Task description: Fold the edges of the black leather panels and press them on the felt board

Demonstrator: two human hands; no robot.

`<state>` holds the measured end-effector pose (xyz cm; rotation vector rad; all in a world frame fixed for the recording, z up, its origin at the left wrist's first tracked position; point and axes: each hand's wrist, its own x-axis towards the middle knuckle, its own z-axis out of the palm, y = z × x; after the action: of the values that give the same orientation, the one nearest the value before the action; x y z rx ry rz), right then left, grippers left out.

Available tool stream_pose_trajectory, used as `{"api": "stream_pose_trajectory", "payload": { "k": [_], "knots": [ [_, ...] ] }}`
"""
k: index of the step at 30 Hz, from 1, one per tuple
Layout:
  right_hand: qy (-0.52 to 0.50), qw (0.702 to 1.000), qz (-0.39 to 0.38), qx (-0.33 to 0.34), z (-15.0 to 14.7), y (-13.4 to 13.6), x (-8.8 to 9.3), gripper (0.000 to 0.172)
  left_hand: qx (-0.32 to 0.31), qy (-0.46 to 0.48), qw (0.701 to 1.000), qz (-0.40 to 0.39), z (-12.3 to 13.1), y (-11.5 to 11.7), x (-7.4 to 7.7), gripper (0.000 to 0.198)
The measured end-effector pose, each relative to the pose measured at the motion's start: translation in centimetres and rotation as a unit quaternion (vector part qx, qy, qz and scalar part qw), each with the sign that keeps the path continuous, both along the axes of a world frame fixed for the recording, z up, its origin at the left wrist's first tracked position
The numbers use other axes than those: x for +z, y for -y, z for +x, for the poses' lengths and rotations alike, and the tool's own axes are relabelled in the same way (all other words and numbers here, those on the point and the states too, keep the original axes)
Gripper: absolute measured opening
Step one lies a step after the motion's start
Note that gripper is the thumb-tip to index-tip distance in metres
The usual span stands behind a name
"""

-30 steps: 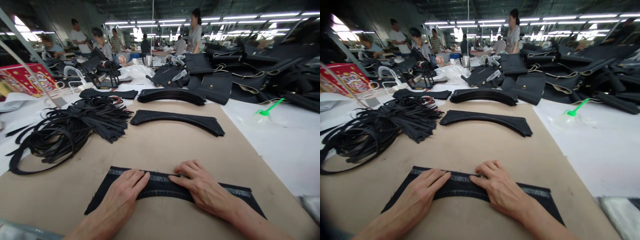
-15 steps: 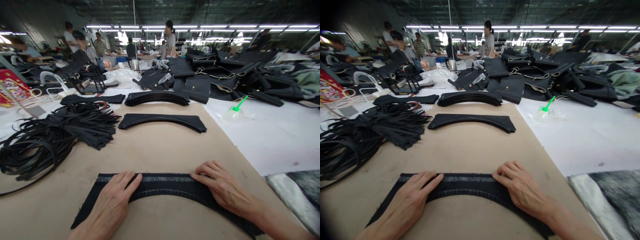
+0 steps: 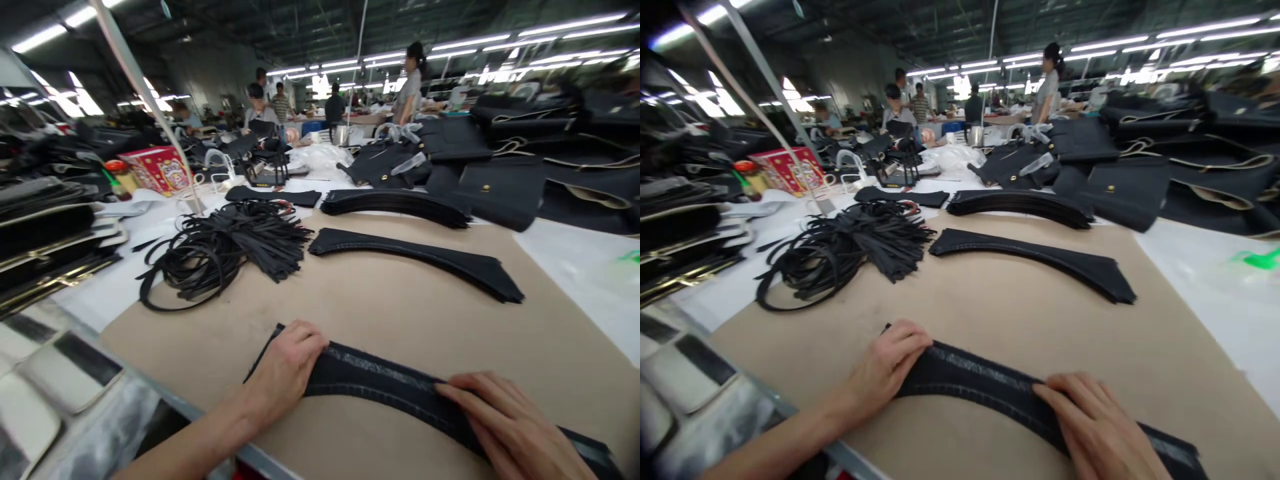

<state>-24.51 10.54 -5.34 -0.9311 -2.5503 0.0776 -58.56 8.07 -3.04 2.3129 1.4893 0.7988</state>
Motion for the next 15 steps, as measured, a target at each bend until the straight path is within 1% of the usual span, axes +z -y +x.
{"api": "stream_pose_trajectory", "payload": {
  "k": [2, 3, 5, 8, 10, 12, 15],
  "knots": [
    [-0.032, 0.999, 0.004, -0.021, -0.5, -0.6, -0.2, 0.028, 0.073, 0.046, 0.996, -0.003, -1.9, -0.4, 0.6, 0.021],
    [-0.045, 0.999, -0.002, -0.03, -1.3, -0.8, 0.0, 0.028, 0.101, 0.042, 0.994, -0.012, -2.9, -0.7, 0.9, 0.02],
    [-0.067, 0.997, -0.02, -0.031, -3.8, -1.0, 0.9, 0.027, 0.123, 0.004, 0.991, -0.052, -4.5, -1.2, 1.4, 0.019],
    [-0.076, 0.994, -0.077, -0.007, -9.3, -1.3, 2.4, 0.023, 0.099, -0.054, 0.987, -0.112, -5.7, -2.0, 1.7, 0.014],
    [-0.051, 0.99, -0.129, 0.001, -13.1, -1.5, 3.0, 0.021, 0.085, -0.072, 0.986, -0.128, -5.9, -2.3, 1.9, 0.012],
    [-0.009, 0.986, -0.164, -0.011, -16.3, -1.7, 3.2, 0.019, 0.079, -0.078, 0.985, -0.134, -5.9, -2.5, 2.0, 0.013],
    [0.053, 0.984, -0.165, -0.048, -19.5, -1.9, 3.2, 0.013, 0.072, -0.084, 0.984, -0.142, -6.1, -2.6, 2.1, 0.014]
  ]
}}
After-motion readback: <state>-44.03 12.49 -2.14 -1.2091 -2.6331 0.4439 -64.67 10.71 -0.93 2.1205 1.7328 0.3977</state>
